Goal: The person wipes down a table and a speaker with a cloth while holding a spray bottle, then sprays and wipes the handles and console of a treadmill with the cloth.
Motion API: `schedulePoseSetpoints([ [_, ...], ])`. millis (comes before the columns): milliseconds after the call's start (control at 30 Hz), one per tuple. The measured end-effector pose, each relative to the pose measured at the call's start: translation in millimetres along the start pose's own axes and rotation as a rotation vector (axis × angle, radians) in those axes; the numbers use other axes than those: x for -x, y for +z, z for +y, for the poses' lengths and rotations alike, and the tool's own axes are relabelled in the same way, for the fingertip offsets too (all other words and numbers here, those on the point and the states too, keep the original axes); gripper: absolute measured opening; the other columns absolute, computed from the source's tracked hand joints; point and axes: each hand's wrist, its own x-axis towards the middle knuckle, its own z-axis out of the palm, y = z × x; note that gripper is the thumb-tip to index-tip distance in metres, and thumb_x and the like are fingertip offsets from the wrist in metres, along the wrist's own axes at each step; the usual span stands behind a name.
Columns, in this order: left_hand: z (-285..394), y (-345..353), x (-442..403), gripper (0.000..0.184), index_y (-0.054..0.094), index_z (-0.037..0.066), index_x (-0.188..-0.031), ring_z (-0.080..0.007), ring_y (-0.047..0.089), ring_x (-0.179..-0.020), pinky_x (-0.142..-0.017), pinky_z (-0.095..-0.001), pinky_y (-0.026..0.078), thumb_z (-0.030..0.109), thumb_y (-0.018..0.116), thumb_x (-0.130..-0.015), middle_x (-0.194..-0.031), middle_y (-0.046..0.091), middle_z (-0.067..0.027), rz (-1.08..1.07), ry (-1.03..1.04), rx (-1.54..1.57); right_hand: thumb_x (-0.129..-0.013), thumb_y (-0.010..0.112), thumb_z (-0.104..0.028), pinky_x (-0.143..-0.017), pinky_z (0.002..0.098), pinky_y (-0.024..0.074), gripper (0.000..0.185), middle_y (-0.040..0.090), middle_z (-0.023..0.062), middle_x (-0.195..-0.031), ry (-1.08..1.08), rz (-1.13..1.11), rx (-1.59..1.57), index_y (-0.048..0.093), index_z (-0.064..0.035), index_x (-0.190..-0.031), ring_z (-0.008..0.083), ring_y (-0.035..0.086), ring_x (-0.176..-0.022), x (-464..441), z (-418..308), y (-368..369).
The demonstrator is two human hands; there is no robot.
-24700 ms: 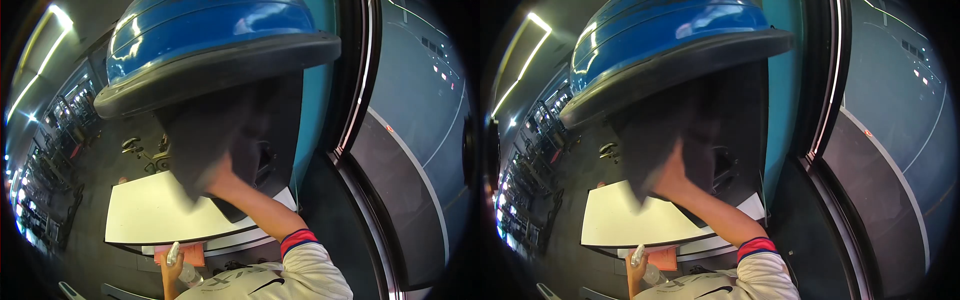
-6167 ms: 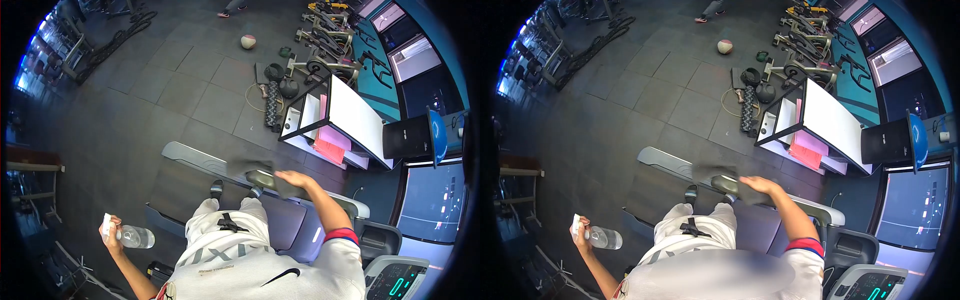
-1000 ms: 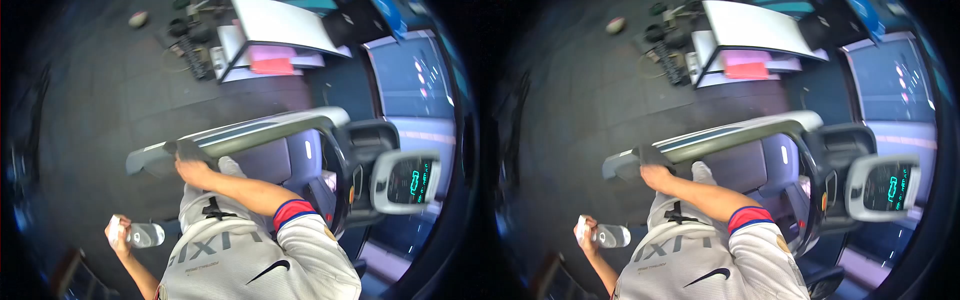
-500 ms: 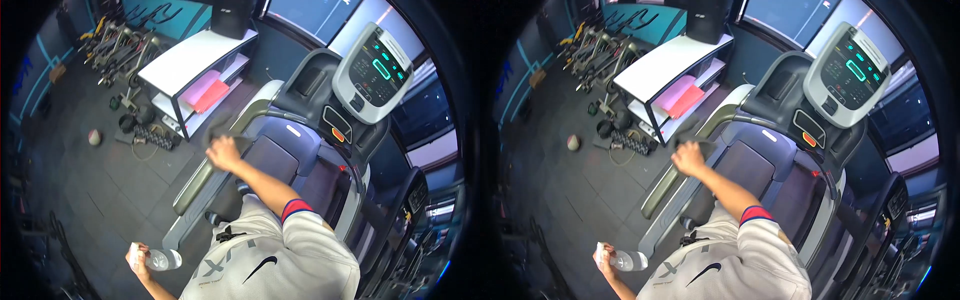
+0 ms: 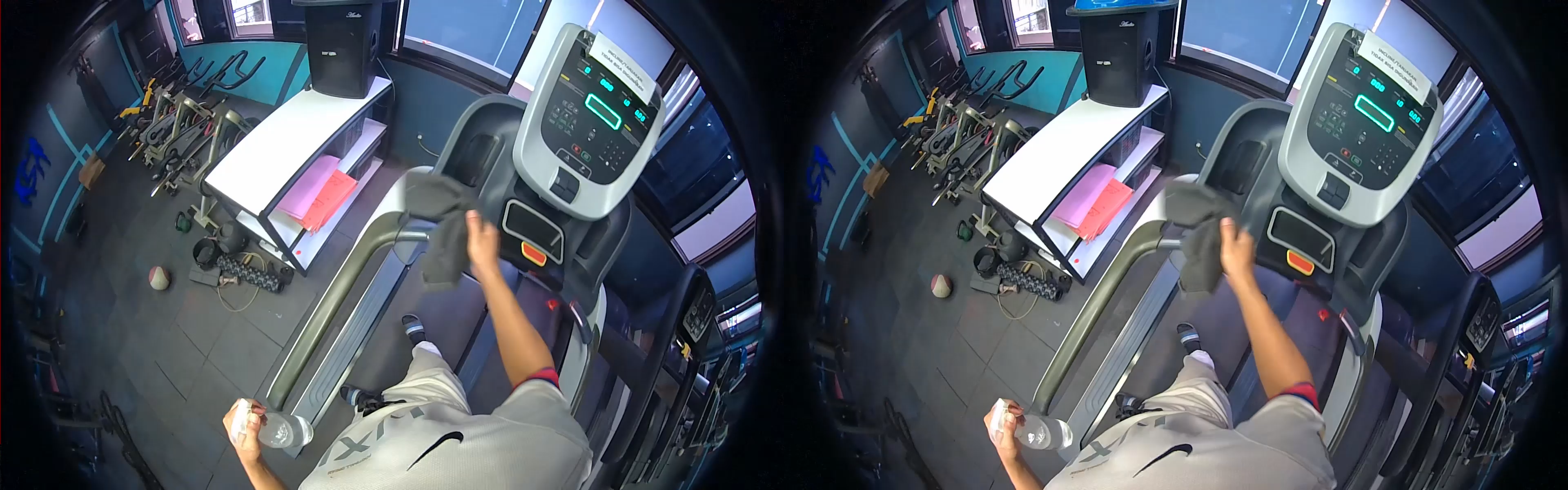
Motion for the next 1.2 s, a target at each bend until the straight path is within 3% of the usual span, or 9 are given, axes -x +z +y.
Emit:
schedulePoseSetpoints([
  [133,25.0,71.7,-51.0,0.044,0.066,-0.003,-0.078,-0.0168,0.057,-0.058,-0.053,-0.0287,0.044,0.040,0.069,-0.083,-0.076,0.061,-0.0130,-0.067,0.046,-0.055,-0.095,0.060,-0.029,-0.076,0.0506,0.0494,0.037,0.068,0.0255,-0.087,-0.640,0.029,0.341,0.066,0.0065,-0.085,0.0452,0.064,-0.085,-59.6,-62.1,-62.1],
  [300,45.0,171.7,-98.9,0.044,0.066,-0.003,-0.077,-0.0170,0.058,-0.059,-0.054,-0.0287,0.045,0.040,0.069,-0.082,-0.077,0.062,-0.0130,-0.058,0.063,-0.085,-0.090,0.051,-0.024,-0.093,0.0485,0.0515,0.039,0.067,0.0305,-0.111,-0.427,-0.767,1.022,0.072,0.0070,-0.099,0.0439,0.065,-0.104,-190.5,27.8,40.4],
  [367,52.4,201.7,-105.3,0.043,0.066,-0.004,-0.077,-0.0172,0.058,-0.059,-0.054,-0.0288,0.045,0.039,0.069,-0.082,-0.077,0.063,-0.0131,-0.036,0.055,-0.062,-0.090,0.048,-0.021,-0.097,0.0497,0.0498,0.038,0.066,0.0287,-0.117,-0.431,-0.939,0.912,0.073,0.0042,-0.104,0.0435,0.064,-0.110,-237.0,86.9,85.6],
  [500,55.5,224.7,-95.3,0.042,0.066,-0.005,-0.077,-0.0179,0.059,-0.062,-0.056,-0.0298,0.047,0.037,0.068,-0.081,-0.078,0.064,-0.0142,-0.016,-0.028,0.006,-0.089,0.051,-0.019,-0.100,0.0475,0.0482,0.038,0.066,0.0206,-0.126,-0.310,-0.983,1.158,0.072,-0.0023,-0.116,0.0376,0.060,-0.122,-256.3,80.6,99.2],
  [700,37.8,216.2,-75.9,0.043,0.066,-0.004,-0.078,-0.0171,0.059,-0.063,-0.056,-0.0290,0.046,0.039,0.070,-0.082,-0.079,0.062,-0.0130,0.052,-0.088,-0.002,-0.087,0.052,-0.021,-0.100,0.0502,0.0464,0.037,0.068,0.0195,-0.123,-0.448,-1.083,1.423,0.074,-0.0022,-0.110,0.0385,0.062,-0.119,-250.6,63.9,88.4],
  [800,31.7,211.1,-70.1,0.043,0.066,-0.006,-0.078,-0.0175,0.059,-0.062,-0.057,-0.0295,0.046,0.037,0.068,-0.083,-0.079,0.064,-0.0135,0.138,-0.106,-0.015,-0.084,0.053,-0.017,-0.093,0.0449,0.0518,0.030,0.072,0.0197,-0.112,-0.643,-0.763,1.279,0.077,-0.0035,-0.096,0.0350,0.067,-0.112,-256.7,105.1,86.7],
  [867,32.5,210.9,-72.0,0.042,0.066,-0.005,-0.078,-0.0175,0.059,-0.062,-0.057,-0.0292,0.046,0.037,0.068,-0.083,-0.079,0.064,-0.0133,0.180,-0.125,-0.007,-0.081,0.055,-0.015,-0.089,0.0441,0.0541,0.028,0.073,0.0191,-0.107,-0.574,-0.947,1.355,0.077,-0.0033,-0.094,0.0341,0.069,-0.107,-251.8,81.2,80.5],
  [1133,78.0,241.9,-159.0,0.033,0.067,-0.002,-0.079,-0.0267,0.058,-0.059,-0.057,-0.0357,0.045,0.031,0.064,-0.079,-0.070,0.062,-0.0145,-0.118,0.135,-0.307,-0.078,0.055,-0.011,-0.087,0.0468,0.0552,0.023,0.071,0.0247,-0.102,-0.594,-0.765,1.073,0.074,-0.0010,-0.086,0.0403,0.070,-0.098,-250.1,96.5,82.9],
  [1200,110.6,281.4,-201.1,0.027,0.066,0.000,-0.076,-0.0276,0.058,-0.059,-0.056,-0.0366,0.045,0.026,0.064,-0.079,-0.068,0.059,-0.0123,-0.293,0.229,-0.331,-0.082,0.054,-0.016,-0.083,0.0455,0.0570,0.028,0.072,0.0232,-0.100,-0.581,-0.917,1.128,0.073,0.0020,-0.094,0.0392,0.071,-0.094,-245.6,86.9,74.5],
])
